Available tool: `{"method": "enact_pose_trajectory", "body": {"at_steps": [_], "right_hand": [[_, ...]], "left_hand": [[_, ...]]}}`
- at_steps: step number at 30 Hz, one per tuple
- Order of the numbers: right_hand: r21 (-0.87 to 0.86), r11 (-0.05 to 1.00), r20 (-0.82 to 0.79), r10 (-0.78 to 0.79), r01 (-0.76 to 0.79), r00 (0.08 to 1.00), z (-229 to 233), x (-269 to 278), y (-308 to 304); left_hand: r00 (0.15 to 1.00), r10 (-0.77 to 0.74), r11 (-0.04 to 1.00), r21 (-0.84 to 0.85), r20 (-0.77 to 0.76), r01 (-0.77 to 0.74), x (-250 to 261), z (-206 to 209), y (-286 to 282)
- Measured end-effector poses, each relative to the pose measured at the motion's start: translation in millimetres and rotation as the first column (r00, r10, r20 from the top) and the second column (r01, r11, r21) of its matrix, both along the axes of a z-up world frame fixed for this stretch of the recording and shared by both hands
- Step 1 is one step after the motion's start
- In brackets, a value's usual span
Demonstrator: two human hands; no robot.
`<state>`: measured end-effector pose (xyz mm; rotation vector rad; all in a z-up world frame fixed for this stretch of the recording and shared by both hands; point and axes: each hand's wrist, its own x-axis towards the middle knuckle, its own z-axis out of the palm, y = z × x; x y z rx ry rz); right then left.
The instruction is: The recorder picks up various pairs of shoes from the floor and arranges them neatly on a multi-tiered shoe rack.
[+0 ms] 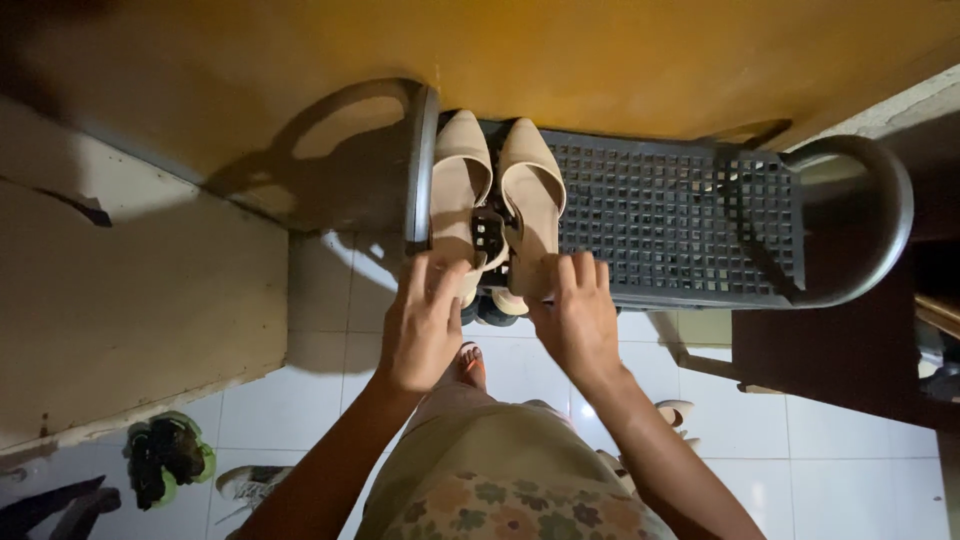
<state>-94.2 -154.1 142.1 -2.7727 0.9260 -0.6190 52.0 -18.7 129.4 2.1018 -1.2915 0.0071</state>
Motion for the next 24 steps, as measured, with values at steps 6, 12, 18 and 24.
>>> {"method": "enact_pose_trajectory", "body": {"at_steps": [6, 12, 18, 24], "right_hand": [[0.073, 0.997, 0.023, 0.015, -0.017, 1.0, -5.0, -2.2, -4.5], [0.024, 1.0, -0.005, 0.013, -0.013, 1.0, -4.3, 1.9, -5.0], [0.186, 0.98, -0.218, -0.025, 0.066, 0.976, 7.2, 6.0, -3.1], [0.254, 0.962, -0.137, -0.061, 0.094, 0.989, 25.6, 10.9, 4.6]], "left_hand": [[0.999, -0.016, 0.999, -0.032, -0.031, 0.015, 2.7, -9.8, 0.1], [1.0, -0.003, 0.999, 0.042, -0.003, 0.003, 1.3, -36.4, -2.7], [1.0, -0.026, 0.997, 0.076, 0.005, 0.025, -2.7, -18.1, -7.7], [0.997, -0.078, 0.997, -0.012, 0.024, 0.079, -9.2, 41.2, -9.8]]}}
